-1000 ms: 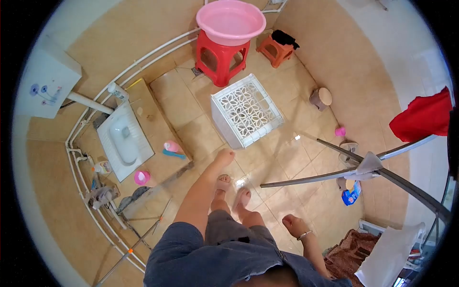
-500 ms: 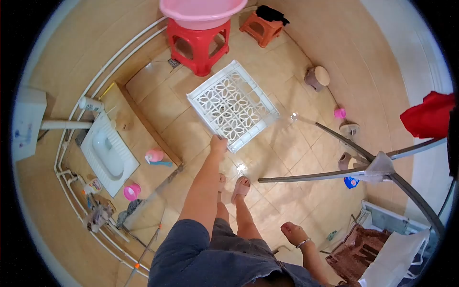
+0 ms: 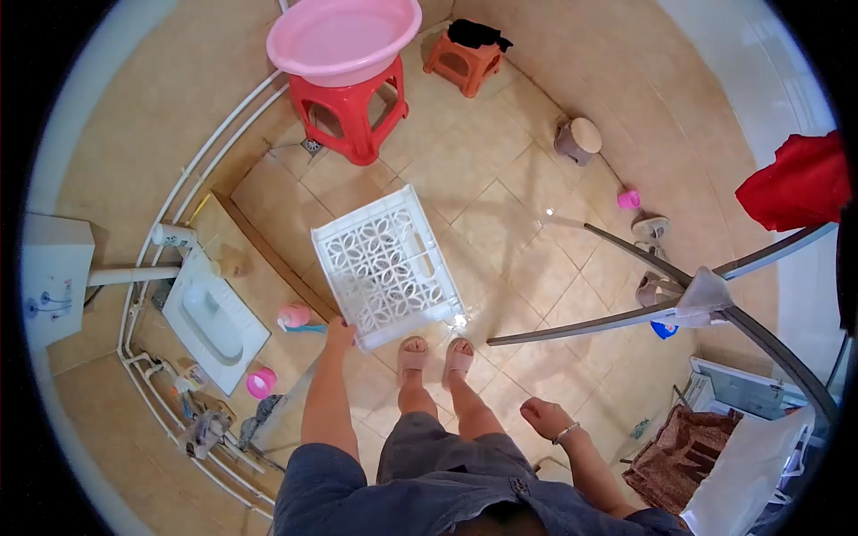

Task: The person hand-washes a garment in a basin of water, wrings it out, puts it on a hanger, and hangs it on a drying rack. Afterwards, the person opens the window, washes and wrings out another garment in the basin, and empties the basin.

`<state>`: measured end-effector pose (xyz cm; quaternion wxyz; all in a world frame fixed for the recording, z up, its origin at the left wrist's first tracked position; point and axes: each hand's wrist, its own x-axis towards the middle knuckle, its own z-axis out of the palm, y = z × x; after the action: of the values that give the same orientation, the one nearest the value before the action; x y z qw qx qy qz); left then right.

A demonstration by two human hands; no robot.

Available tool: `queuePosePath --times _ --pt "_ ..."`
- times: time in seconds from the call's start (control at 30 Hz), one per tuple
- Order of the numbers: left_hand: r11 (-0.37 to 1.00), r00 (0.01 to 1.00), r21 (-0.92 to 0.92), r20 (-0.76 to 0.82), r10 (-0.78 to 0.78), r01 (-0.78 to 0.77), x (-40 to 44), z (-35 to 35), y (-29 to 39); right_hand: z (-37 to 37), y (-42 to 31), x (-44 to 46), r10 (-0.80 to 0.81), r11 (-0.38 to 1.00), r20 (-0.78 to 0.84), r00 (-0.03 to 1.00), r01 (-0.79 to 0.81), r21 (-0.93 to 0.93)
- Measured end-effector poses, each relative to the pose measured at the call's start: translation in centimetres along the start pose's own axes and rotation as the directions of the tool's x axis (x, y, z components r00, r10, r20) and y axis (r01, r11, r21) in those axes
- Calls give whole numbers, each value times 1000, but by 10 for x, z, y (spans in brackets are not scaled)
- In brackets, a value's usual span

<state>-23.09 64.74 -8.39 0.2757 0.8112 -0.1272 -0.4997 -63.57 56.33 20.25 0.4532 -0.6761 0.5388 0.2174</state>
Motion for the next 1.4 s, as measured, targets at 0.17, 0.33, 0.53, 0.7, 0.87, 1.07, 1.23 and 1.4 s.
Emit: queuePosePath --times 0.17,0.33,0.53,0.7,0.87,1.07,1.23,1.4 --pt "989 997 145 61 -51 41 -29 -8 -25 -17 9 5 -22 999 9 1000 22 48" --pt "723 876 659 -455 163 208 -66 29 27 -38 22 13 8 1000 69 998 -7 -14" --pt "811 986 585 -137 100 -1 -64 74 108 -82 50 49 -57 995 123 991 66 -69" --pt "644 991 761 -127 32 77 -26 84 91 -134 80 75 26 1000 10 1000 -26 11" --pt "605 994 789 -105 -39 107 -33 76 120 -154 99 114 26 999 -54 998 -27 -22" --pt "718 983 672 -133 -125 182 -11 76 145 -186 66 161 -20 1000 25 999 19 12" --pt "671 981 716 -136 -138 194 -7 77 131 -215 34 232 -34 995 183 983 50 -82" --pt "574 989 806 -131 -69 147 6 95 80 -272 -6 315 -47 998 181 982 38 54"
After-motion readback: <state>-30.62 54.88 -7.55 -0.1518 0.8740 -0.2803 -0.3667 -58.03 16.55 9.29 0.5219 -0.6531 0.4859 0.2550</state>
